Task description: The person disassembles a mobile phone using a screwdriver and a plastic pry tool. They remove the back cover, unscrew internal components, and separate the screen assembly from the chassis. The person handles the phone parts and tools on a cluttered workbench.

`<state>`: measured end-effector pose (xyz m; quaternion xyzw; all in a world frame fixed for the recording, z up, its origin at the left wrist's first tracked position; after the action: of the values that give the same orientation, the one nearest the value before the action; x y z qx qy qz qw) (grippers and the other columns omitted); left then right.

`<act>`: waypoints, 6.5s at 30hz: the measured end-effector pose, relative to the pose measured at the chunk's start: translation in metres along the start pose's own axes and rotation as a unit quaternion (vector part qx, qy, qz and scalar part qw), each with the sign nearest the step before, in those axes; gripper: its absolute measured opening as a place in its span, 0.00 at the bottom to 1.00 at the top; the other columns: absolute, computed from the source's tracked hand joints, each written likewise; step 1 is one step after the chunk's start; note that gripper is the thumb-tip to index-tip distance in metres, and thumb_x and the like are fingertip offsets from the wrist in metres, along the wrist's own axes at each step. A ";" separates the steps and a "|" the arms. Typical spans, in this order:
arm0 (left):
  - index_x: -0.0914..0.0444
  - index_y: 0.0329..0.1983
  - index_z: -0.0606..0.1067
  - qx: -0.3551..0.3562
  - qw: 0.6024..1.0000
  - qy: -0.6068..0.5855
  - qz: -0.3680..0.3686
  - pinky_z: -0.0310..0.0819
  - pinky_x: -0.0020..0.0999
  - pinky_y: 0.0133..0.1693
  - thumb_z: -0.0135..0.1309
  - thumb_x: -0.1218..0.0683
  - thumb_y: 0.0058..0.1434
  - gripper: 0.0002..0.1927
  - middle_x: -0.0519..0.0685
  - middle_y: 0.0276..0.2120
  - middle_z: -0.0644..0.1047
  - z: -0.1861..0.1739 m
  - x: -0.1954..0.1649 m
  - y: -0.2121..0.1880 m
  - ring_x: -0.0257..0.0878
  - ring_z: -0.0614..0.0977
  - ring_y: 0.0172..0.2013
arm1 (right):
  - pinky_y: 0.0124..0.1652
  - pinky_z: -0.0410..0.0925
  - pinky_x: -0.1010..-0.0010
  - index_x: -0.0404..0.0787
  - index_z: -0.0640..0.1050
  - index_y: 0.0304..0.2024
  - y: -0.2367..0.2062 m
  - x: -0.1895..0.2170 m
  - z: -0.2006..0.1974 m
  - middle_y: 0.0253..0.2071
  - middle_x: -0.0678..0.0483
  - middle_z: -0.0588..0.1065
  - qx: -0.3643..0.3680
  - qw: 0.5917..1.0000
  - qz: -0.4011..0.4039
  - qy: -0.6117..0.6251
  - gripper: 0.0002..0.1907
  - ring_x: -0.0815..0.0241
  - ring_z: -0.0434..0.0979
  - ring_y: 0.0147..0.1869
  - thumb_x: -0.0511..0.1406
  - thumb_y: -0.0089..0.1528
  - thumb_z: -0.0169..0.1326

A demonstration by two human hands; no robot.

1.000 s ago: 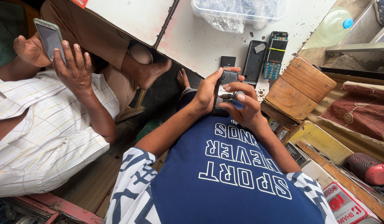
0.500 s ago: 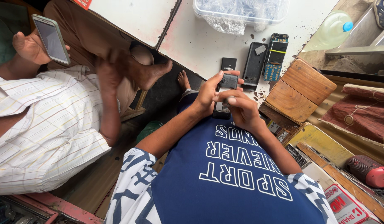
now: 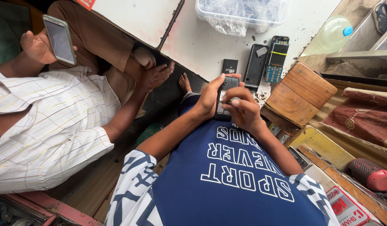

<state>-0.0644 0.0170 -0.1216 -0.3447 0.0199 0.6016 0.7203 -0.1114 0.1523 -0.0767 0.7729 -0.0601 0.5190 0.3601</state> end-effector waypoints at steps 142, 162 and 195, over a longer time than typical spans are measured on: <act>0.69 0.59 0.69 0.013 0.997 0.035 0.073 0.86 0.41 0.33 0.26 0.38 0.77 0.33 0.63 0.35 0.80 0.028 -0.024 0.054 0.48 0.86 0.32 | 0.47 0.74 0.70 0.56 0.58 0.64 0.002 -0.013 -0.030 0.51 0.47 0.66 -0.252 0.959 0.008 -0.128 0.36 0.57 0.76 0.50 0.22 0.66 0.60; 0.69 0.59 0.70 -0.007 0.997 0.048 0.062 0.86 0.40 0.34 0.27 0.38 0.77 0.33 0.59 0.36 0.79 0.024 -0.021 0.058 0.44 0.84 0.32 | 0.54 0.72 0.66 0.46 0.60 0.56 0.025 -0.007 -0.037 0.47 0.46 0.68 -0.263 0.964 0.038 -0.029 0.18 0.58 0.72 0.50 0.35 0.69 0.53; 0.69 0.60 0.68 0.013 0.996 0.059 0.071 0.86 0.40 0.35 0.25 0.37 0.76 0.34 0.64 0.39 0.81 0.028 -0.023 0.066 0.50 0.87 0.35 | 0.52 0.73 0.66 0.41 0.68 0.56 -0.002 -0.025 -0.051 0.46 0.45 0.76 -0.322 0.941 0.038 0.097 0.11 0.58 0.79 0.50 0.27 0.74 0.55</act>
<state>-0.1397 0.0145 -0.1211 -0.3684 0.0947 0.6297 0.6774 -0.1601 0.1783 -0.0885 0.5584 -0.2182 0.5579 0.5738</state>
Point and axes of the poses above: each hand's wrist, its own y-axis towards the middle knuckle, its own z-axis out of the palm, x = y × z, the point moved 2 cm from there along y, towards the middle knuckle
